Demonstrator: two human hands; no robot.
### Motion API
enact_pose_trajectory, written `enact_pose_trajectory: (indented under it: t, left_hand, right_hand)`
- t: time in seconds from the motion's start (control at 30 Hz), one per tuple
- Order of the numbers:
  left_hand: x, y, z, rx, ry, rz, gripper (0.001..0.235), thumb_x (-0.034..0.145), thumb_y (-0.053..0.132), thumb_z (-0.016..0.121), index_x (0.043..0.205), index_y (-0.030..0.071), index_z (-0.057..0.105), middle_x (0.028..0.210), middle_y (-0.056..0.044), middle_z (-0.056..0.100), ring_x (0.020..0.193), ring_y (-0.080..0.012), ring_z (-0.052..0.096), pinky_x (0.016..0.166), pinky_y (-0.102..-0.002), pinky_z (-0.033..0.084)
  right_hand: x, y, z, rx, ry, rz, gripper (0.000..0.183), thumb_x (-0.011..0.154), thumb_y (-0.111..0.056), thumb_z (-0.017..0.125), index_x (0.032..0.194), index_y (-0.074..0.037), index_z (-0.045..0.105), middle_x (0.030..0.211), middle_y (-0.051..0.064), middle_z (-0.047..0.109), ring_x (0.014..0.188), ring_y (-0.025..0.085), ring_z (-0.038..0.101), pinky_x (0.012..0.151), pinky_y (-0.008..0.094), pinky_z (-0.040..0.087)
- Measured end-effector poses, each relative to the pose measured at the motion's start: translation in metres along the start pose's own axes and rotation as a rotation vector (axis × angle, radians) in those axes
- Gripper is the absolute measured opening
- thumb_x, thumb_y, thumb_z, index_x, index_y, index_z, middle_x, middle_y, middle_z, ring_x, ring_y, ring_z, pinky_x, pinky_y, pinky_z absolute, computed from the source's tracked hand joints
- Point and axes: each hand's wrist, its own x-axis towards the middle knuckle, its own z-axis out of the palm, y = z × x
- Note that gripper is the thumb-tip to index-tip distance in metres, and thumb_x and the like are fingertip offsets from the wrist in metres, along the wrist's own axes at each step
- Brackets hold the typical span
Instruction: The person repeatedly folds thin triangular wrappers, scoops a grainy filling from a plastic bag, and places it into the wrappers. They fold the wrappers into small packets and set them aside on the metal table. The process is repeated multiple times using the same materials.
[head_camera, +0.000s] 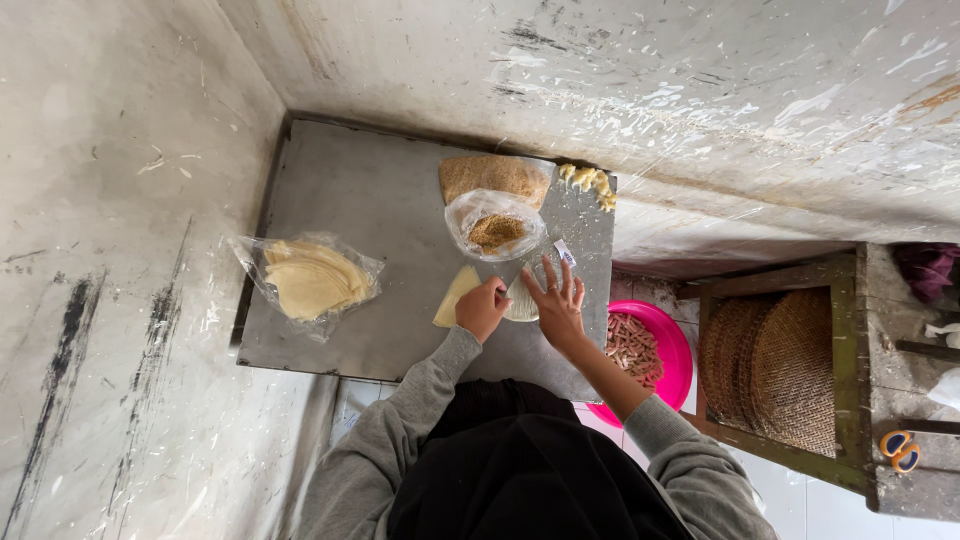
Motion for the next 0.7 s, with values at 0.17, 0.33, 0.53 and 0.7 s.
enact_pose_trajectory:
  t: [0.17, 0.33, 0.53, 0.7]
  left_hand:
    - [0.000, -0.001, 0.002, 0.023, -0.002, 0.000, 0.025, 0.086, 0.023, 0.078, 0.102, 0.010, 0.064, 0.078, -0.002, 0.073, 0.072, -0.0229, 0.071, 0.064, -0.039, 0.053]
    - [-0.001, 0.003, -0.001, 0.006, -0.019, -0.031, 0.025, 0.086, 0.025, 0.077, 0.102, 0.011, 0.064, 0.079, -0.001, 0.073, 0.072, -0.0222, 0.072, 0.064, -0.039, 0.053]
    - [-0.001, 0.004, -0.002, 0.022, -0.009, -0.009, 0.025, 0.086, 0.024, 0.077, 0.102, 0.010, 0.064, 0.079, -0.002, 0.074, 0.074, -0.0236, 0.072, 0.065, -0.040, 0.053]
    - [-0.001, 0.004, -0.004, -0.005, -0.009, -0.015, 0.025, 0.085, 0.024, 0.077, 0.102, 0.011, 0.064, 0.080, -0.002, 0.074, 0.074, -0.0225, 0.072, 0.064, -0.038, 0.054]
  right_hand:
    - [-0.012, -0.002, 0.014, -0.110, 0.015, -0.025, 0.091, 0.081, 0.012, 0.050, 0.161, -0.024, 0.026, 0.170, 0.014, -0.004, 0.153, 0.045, -0.012, 0.117, 0.076, 0.006]
    - [-0.006, -0.008, 0.000, 0.005, -0.064, 0.100, 0.096, 0.080, 0.017, 0.048, 0.163, -0.027, 0.027, 0.173, 0.012, -0.003, 0.157, 0.045, -0.011, 0.121, 0.070, 0.006]
    - [-0.004, -0.013, 0.012, -0.056, -0.007, -0.012, 0.095, 0.083, 0.015, 0.049, 0.162, -0.032, 0.027, 0.171, 0.010, -0.005, 0.156, 0.044, -0.011, 0.120, 0.072, 0.007]
    - [-0.016, 0.003, 0.025, -0.164, 0.034, 0.008, 0.092, 0.084, 0.009, 0.052, 0.162, -0.029, 0.020, 0.170, 0.009, -0.008, 0.153, 0.042, -0.011, 0.116, 0.076, 0.008]
